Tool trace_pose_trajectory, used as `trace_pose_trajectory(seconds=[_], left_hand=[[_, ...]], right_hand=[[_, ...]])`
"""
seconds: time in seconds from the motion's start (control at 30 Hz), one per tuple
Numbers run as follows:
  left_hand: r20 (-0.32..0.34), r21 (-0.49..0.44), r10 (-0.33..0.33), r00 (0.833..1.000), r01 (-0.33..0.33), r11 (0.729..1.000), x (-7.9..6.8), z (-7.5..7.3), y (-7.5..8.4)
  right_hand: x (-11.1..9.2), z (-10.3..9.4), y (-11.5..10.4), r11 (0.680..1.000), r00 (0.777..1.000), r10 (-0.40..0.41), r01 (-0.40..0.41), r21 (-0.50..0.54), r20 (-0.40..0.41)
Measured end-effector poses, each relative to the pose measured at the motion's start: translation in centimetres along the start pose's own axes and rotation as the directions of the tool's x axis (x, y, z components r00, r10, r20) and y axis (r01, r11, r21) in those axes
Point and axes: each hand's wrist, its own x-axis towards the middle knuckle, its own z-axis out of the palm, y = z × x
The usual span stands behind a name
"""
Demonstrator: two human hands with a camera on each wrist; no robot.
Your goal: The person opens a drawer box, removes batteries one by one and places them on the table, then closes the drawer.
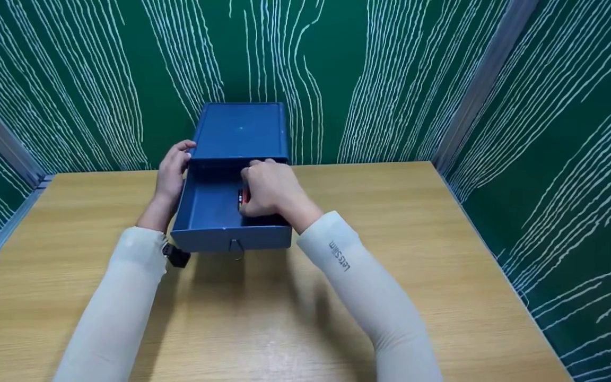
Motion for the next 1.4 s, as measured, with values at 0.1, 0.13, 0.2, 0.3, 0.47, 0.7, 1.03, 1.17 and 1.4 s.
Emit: trace_pose_trajectory(seconds=[0.1,0.13,0.2,0.3,0.47,0.7,1.03,1.17,1.4], left_hand=[[-0.006,0.009,-0.003,1.0,0.003,1.0,0.1,0.0,0.0],[-0.007,0.011,-0.005,1.0,0.005,1.0,0.1,0.0,0.0],[-0.006,0.017,-0.004,1.0,0.004,1.0,0.1,0.0,0.0],[-0.007,0.024,0.005,1.0,-0.005,1.0,0.2,0.1,-0.1],[-0.008,0.026,0.008,1.0,-0.008,1.0,0.1,0.2,-0.2],[0.006,0.014,0.017,1.0,-0.017,1.0,0.2,0.4,-0.1],[0.007,-0.01,0.015,1.0,-0.015,1.0,-0.8,0.5,1.6],[0.008,0.005,0.01,1.0,-0.01,1.0,-1.0,0.5,1.7],[0.005,0.008,0.03,1.0,-0.03,1.0,0.1,0.1,-0.1]], right_hand=[[0.0,-0.2,0.0,1.0,1.0,-0.003,0.003,0.002,-0.01],[0.0,-0.3,0.0,1.0,1.0,-0.003,0.003,0.001,-0.013],[-0.1,-0.5,0.1,1.0,1.0,0.0,0.001,0.004,-0.018],[-0.3,-0.7,0.1,1.0,1.0,0.003,-0.002,0.015,-0.024],[-0.7,-1.1,0.4,0.999,0.999,0.01,-0.008,0.051,-0.041],[-1.2,-1.8,1.0,0.993,0.996,0.055,-0.047,0.11,-0.067],[-1.7,-2.4,1.6,0.987,0.993,0.067,-0.052,0.151,-0.096],[-1.9,-2.8,1.9,0.986,0.993,0.067,-0.05,0.158,-0.102],[-2.5,-3.2,2.2,0.982,0.989,0.096,-0.077,0.171,-0.109]])
